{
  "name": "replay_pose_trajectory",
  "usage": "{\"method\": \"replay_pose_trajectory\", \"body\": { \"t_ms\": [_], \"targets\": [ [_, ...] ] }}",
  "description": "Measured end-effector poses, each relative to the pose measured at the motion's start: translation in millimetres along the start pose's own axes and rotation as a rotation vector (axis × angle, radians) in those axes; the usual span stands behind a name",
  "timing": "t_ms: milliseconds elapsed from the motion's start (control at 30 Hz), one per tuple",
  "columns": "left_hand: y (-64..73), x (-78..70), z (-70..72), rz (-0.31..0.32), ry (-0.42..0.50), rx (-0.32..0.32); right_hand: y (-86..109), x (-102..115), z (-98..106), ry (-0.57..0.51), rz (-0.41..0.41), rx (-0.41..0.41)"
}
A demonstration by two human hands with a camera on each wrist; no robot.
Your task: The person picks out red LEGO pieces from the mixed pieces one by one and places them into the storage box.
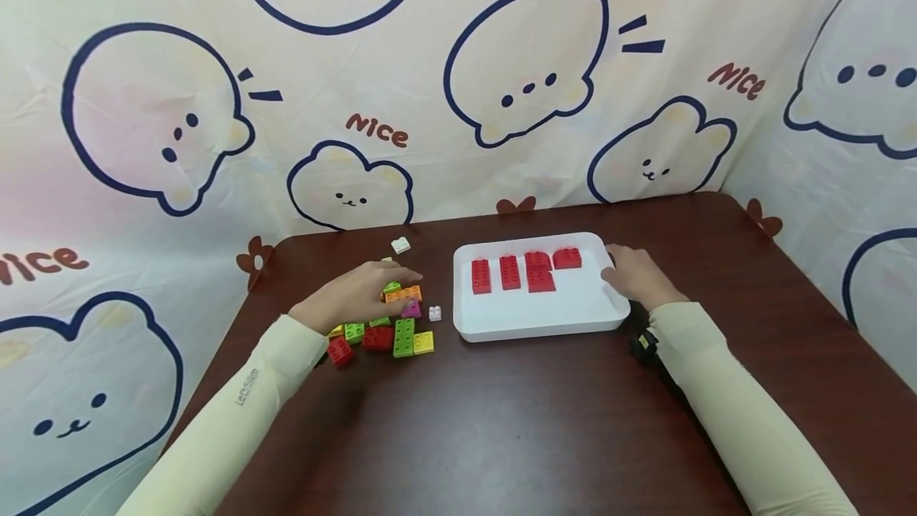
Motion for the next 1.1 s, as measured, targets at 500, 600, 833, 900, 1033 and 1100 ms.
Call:
{"method": "replay_pose_trajectory", "body": {
  "t_ms": [500, 600, 833, 900, 1033, 1100],
  "targets": [
    [34.2, 21.9, -20.1, 0.054, -0.018, 0.019, 0.7, 0, 0, 0.001, -0.008, 0.001],
    [38.0, 24.6, -23.7, 0.043, -0.012, 0.026, 1.0, 1, 0, 0.002, -0.010, -0.001],
    [42.9, 31.0, -31.8, 0.052, 0.012, 0.045, 0.8, 0, -1, 0.002, -0.012, 0.002],
    [43.6, 33.4, -35.0, 0.062, 0.009, 0.054, 0.8, 1, -1, 0.003, -0.009, 0.001],
    [43.6, 37.2, -42.5, 0.066, -0.007, 0.083, 1.0, 1, 0, 0.007, 0.000, -0.004],
    [43.0, 37.8, -44.6, 0.062, -0.016, 0.093, 1.3, 1, 0, 0.003, -0.002, -0.004]
  ]
}}
Point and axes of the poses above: each hand's wrist, its own y-axis away from the middle knuckle, its own z-axis out of the back of the hand, x = y × z, the point moved 9 cm from there along -y, towards the middle knuckle, and after that the axes turned 4 degrees about -y, right-handed, at the moved point
